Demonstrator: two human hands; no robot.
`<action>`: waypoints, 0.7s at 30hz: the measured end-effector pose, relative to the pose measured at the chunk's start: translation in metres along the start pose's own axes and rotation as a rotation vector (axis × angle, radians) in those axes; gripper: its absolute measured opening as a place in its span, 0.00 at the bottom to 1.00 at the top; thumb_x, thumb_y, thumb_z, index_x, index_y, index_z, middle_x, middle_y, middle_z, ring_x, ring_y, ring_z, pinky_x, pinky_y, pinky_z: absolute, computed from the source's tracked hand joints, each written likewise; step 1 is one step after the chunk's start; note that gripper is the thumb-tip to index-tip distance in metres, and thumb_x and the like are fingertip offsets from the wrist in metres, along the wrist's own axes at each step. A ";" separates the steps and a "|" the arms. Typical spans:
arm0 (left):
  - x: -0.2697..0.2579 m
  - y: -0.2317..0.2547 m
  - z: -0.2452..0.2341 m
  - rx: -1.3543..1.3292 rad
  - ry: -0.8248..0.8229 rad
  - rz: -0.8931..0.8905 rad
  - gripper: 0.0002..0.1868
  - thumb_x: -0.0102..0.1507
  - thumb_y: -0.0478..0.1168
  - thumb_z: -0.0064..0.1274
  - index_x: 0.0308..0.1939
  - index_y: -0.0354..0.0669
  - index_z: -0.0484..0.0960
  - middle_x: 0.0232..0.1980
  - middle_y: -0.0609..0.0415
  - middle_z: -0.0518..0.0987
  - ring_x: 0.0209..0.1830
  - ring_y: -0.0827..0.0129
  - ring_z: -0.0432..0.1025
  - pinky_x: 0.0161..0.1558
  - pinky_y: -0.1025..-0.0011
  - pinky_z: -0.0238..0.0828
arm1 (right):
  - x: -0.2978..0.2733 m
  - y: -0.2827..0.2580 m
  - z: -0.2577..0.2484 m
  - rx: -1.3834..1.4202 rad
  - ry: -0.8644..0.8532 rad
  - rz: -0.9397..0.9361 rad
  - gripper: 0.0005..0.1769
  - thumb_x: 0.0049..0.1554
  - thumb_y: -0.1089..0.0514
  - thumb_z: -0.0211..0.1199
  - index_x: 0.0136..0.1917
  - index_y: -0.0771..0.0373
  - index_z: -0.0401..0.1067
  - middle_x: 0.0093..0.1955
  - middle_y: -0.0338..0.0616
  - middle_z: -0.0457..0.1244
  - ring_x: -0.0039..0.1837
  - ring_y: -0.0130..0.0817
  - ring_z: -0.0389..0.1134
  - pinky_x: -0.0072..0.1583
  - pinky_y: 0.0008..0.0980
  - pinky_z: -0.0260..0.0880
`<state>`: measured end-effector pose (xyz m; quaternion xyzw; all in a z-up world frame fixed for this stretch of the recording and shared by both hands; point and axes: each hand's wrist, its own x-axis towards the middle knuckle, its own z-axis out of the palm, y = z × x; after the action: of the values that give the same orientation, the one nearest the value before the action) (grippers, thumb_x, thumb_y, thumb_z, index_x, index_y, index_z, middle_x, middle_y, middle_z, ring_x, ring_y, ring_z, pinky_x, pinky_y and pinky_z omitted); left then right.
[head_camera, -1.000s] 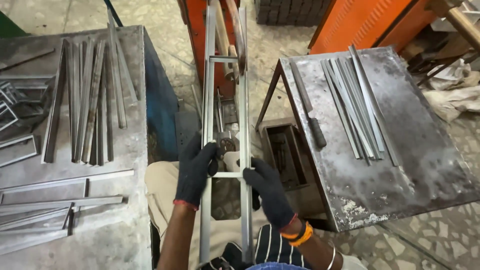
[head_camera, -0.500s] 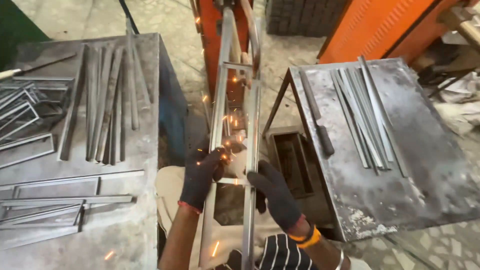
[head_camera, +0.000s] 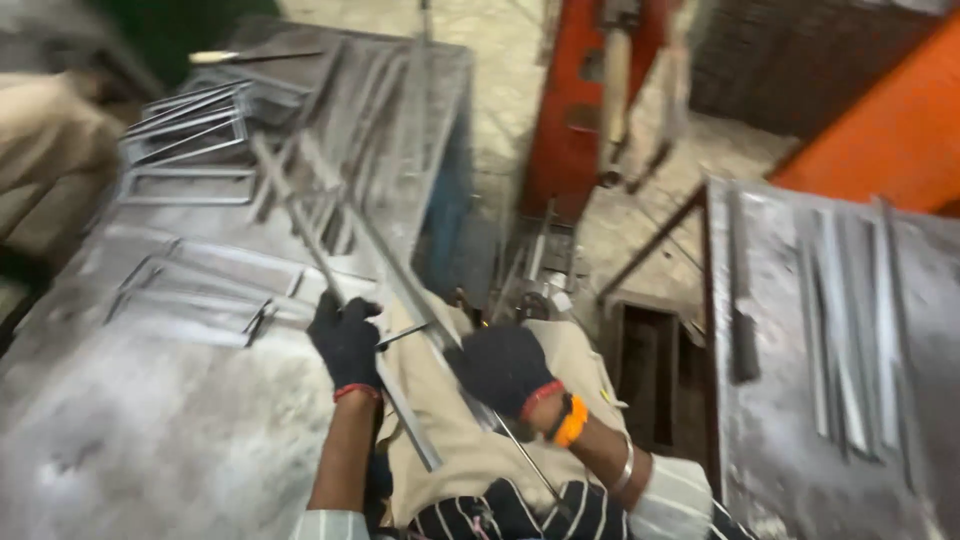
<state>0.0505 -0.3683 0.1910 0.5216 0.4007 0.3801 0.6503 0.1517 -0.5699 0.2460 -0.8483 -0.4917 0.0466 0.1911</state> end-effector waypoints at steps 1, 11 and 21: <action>0.013 -0.020 -0.031 0.039 0.083 0.063 0.03 0.61 0.30 0.53 0.37 0.32 0.79 0.26 0.47 0.78 0.14 0.74 0.65 0.15 0.72 0.59 | -0.006 -0.009 -0.001 0.064 -0.054 -0.067 0.23 0.59 0.43 0.59 0.31 0.60 0.76 0.31 0.56 0.66 0.38 0.56 0.68 0.43 0.55 0.65; 0.038 -0.063 -0.265 -0.123 0.423 0.076 0.07 0.66 0.38 0.52 0.44 0.39 0.72 0.38 0.44 0.84 0.19 0.64 0.72 0.17 0.68 0.66 | -0.032 -0.035 0.016 1.330 -0.737 0.406 0.24 0.61 0.48 0.65 0.47 0.75 0.81 0.33 0.52 0.69 0.30 0.35 0.68 0.33 0.32 0.64; 0.067 -0.100 -0.214 0.860 0.581 0.425 0.17 0.69 0.44 0.60 0.57 0.37 0.78 0.49 0.44 0.82 0.46 0.56 0.78 0.51 0.59 0.73 | 0.009 -0.015 -0.050 1.742 -0.429 0.299 0.27 0.52 0.54 0.61 0.65 0.60 0.69 0.48 0.51 0.72 0.42 0.35 0.76 0.41 0.34 0.77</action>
<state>-0.1122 -0.2439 0.0554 0.6830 0.5683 0.4333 0.1508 0.1574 -0.5699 0.2981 -0.4317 -0.1921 0.5830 0.6609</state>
